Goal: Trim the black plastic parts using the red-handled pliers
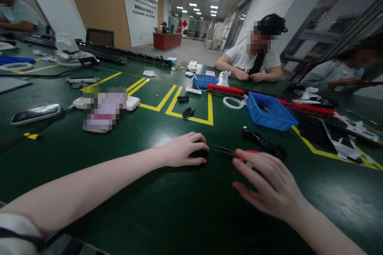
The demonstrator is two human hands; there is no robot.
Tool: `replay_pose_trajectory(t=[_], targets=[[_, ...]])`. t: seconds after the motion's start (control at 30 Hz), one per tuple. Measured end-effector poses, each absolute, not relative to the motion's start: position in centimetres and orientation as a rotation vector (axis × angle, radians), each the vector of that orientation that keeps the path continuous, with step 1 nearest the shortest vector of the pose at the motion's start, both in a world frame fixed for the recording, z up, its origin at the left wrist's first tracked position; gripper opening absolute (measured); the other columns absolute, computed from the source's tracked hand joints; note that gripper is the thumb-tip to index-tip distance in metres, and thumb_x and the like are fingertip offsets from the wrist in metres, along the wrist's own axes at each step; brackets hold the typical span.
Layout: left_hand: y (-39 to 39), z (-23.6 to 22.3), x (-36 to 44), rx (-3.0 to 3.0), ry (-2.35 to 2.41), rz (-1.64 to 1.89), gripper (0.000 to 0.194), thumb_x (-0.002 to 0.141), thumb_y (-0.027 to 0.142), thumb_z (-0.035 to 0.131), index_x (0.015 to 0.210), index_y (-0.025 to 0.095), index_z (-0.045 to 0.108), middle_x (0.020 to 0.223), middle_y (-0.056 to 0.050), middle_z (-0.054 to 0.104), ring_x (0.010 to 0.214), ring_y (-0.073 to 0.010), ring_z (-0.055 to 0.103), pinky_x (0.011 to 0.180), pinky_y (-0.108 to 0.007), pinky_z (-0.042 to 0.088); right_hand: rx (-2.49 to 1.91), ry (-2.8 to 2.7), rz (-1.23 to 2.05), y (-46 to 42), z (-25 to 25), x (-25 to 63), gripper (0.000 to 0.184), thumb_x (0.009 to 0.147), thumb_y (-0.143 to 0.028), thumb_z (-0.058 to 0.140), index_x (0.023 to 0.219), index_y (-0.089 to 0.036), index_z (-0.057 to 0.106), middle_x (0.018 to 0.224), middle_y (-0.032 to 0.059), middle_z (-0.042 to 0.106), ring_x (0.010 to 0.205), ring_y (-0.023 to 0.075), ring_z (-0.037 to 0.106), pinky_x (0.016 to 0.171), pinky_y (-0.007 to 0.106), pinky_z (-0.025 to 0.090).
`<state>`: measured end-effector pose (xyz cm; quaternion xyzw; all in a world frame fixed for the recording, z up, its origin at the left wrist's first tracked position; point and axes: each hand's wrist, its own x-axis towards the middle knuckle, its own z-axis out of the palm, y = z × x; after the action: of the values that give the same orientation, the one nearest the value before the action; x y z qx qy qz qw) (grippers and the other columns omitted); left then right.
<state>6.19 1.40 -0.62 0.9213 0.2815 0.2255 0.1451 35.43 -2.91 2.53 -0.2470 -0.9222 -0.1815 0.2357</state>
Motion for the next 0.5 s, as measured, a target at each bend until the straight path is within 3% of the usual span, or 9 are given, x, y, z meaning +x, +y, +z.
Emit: replay_pose_trajectory(t=[0.13,0.33,0.5], targets=[[1.4,-0.2,6.0,2.591,0.826,0.596,0.034,0.093,0.035,0.061,0.122,0.018,0.059,0.126,-0.009,0.056,0.119,-0.0248,0.051,0.097,-0.039,0.050,-1.065,-2.608,-0.356,0.2,0.5,37.6,0.072,0.087,-0.053,0.058,0.148,-0.022,0.036,0.142,0.0153,0.051,0.123,0.0340,0.053,0.094,0.050,0.049],[1.7,-0.2,5.8,2.443,0.791,0.611,0.034,0.090,0.033,0.064,0.122,0.020,0.062,0.128,-0.009,0.054,0.120,-0.0246,0.052,0.100,-0.042,0.048,-1.375,-2.520,-0.178,1.0,-1.0,39.5,0.059,0.090,-0.057,0.051,0.137,-0.021,0.049,0.130,0.0146,0.058,0.114,0.0313,0.059,0.091,0.048,0.052],[1.8,-0.2,5.7,2.367,0.780,0.625,0.034,0.088,0.032,0.067,0.120,0.021,0.063,0.128,-0.009,0.053,0.118,-0.0255,0.054,0.101,-0.045,0.048,-1.339,-2.463,-0.162,1.1,-0.5,38.9,0.050,0.086,-0.060,0.055,0.117,-0.020,0.060,0.111,0.0127,0.064,0.097,0.0306,0.065,0.079,0.046,0.056]])
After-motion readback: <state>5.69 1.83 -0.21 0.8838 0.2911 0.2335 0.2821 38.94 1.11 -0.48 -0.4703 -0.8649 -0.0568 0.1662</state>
